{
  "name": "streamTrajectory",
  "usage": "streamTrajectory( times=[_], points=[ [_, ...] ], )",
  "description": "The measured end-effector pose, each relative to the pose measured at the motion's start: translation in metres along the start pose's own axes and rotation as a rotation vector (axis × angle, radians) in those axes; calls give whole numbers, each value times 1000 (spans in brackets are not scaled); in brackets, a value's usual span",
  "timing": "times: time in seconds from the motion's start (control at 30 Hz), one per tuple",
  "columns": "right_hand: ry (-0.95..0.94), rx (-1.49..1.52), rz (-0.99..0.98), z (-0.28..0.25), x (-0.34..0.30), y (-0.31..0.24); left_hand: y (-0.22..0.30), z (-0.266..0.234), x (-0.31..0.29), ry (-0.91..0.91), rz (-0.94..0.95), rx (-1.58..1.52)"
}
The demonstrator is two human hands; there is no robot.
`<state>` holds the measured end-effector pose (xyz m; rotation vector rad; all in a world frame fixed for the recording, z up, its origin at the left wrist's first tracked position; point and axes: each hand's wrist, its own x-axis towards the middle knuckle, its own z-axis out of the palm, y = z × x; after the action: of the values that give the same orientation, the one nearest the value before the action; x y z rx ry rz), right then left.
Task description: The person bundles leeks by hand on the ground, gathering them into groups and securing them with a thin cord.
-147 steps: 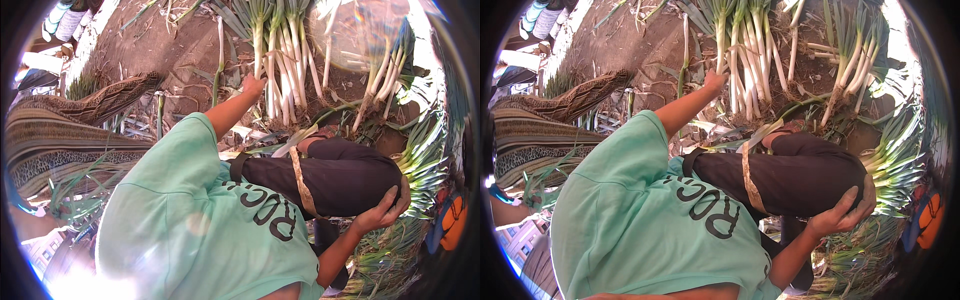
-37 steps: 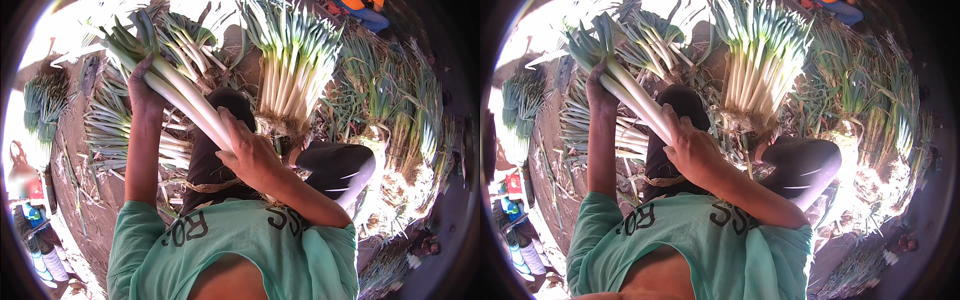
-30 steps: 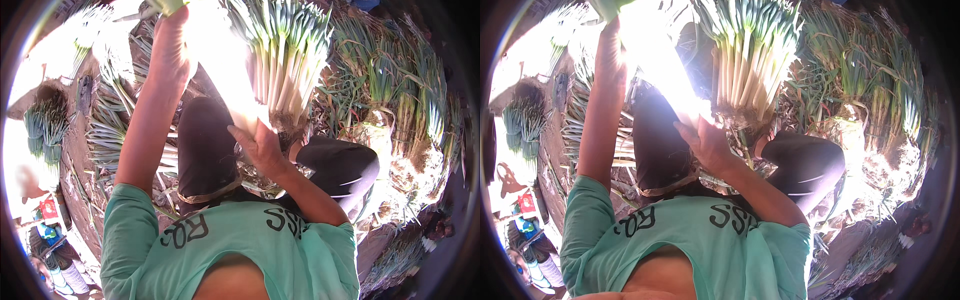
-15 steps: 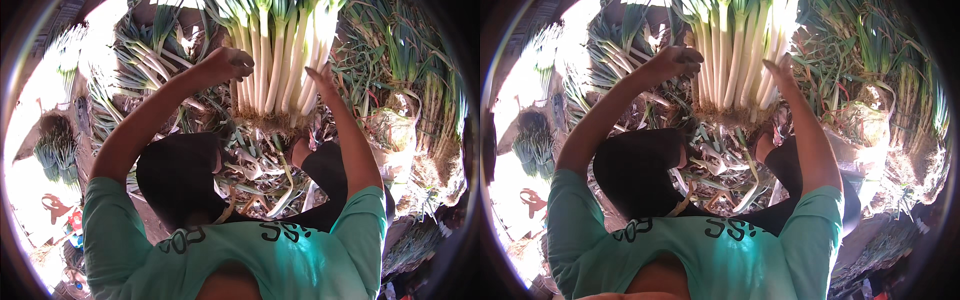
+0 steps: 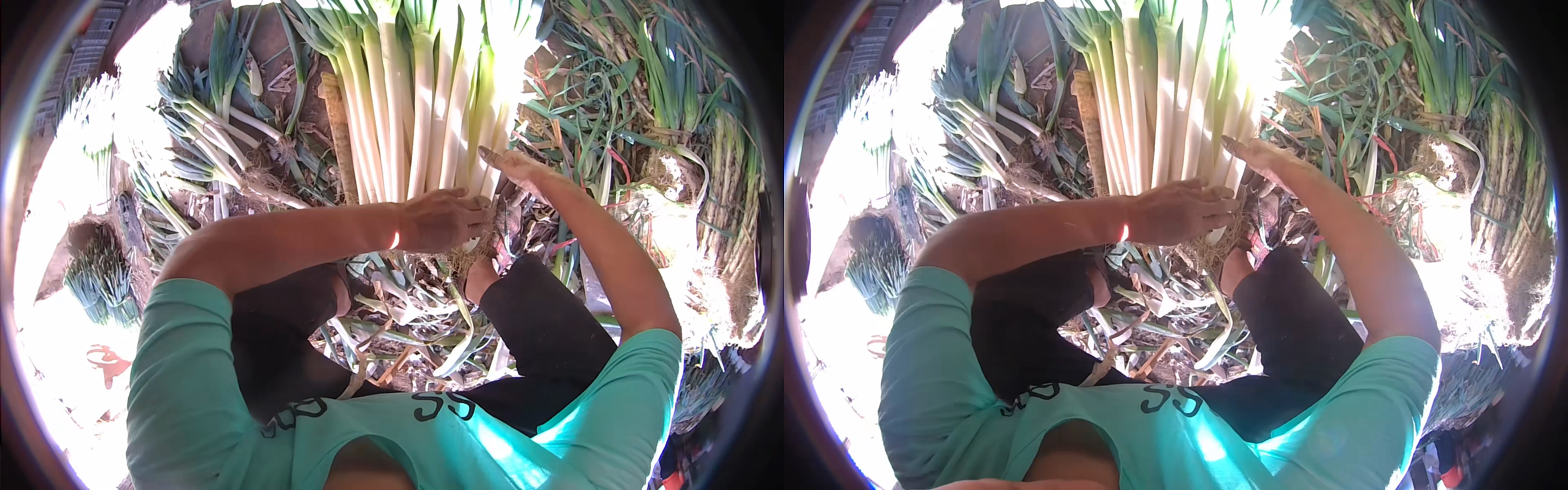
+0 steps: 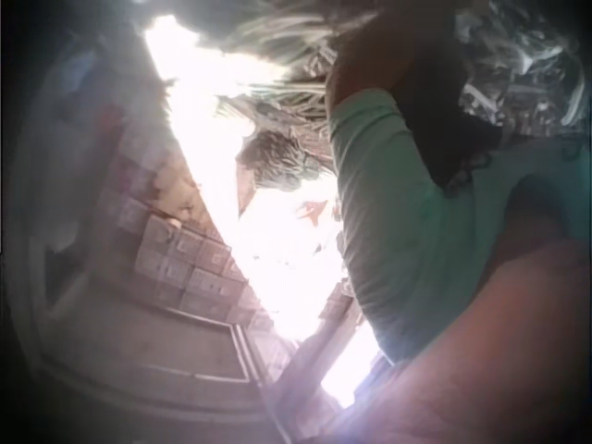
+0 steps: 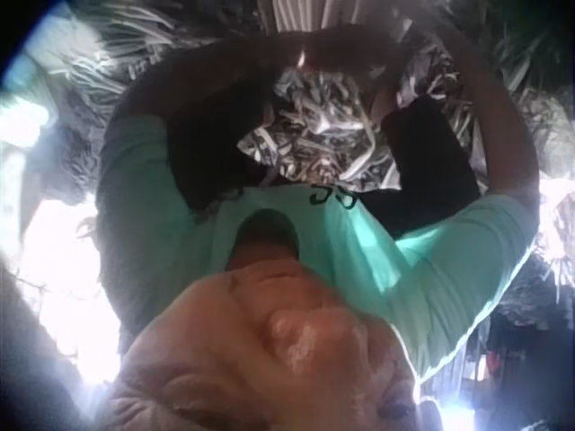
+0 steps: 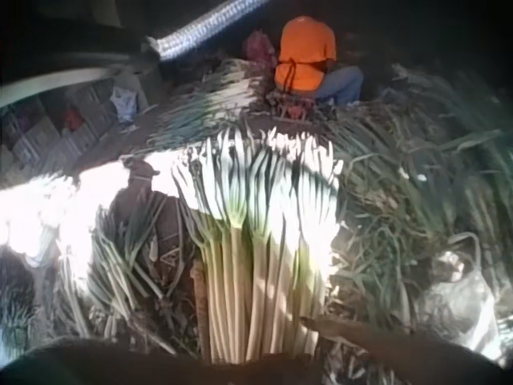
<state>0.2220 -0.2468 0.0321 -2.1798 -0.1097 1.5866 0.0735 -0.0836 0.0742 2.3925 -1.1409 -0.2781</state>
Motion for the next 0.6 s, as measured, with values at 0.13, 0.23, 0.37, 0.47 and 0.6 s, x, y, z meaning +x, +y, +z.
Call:
streamTrajectory(
  times=[0.13,0.23,0.37,0.47,0.6],
  points=[
    [306,225,-142,-11,11,3,-4,35,0,119,-22,-73],
    [289,208,-126,-44,7,-9,-3,35,9,41,7,29],
    [241,160,-66,-49,-4,-9,6,35,17,50,-69,-121],
    [199,140,27,-48,-4,-24,9,48,19,77,-126,-128],
    [384,238,-73,-42,24,-15,9,56,21,167,-137,-121]
  ],
)
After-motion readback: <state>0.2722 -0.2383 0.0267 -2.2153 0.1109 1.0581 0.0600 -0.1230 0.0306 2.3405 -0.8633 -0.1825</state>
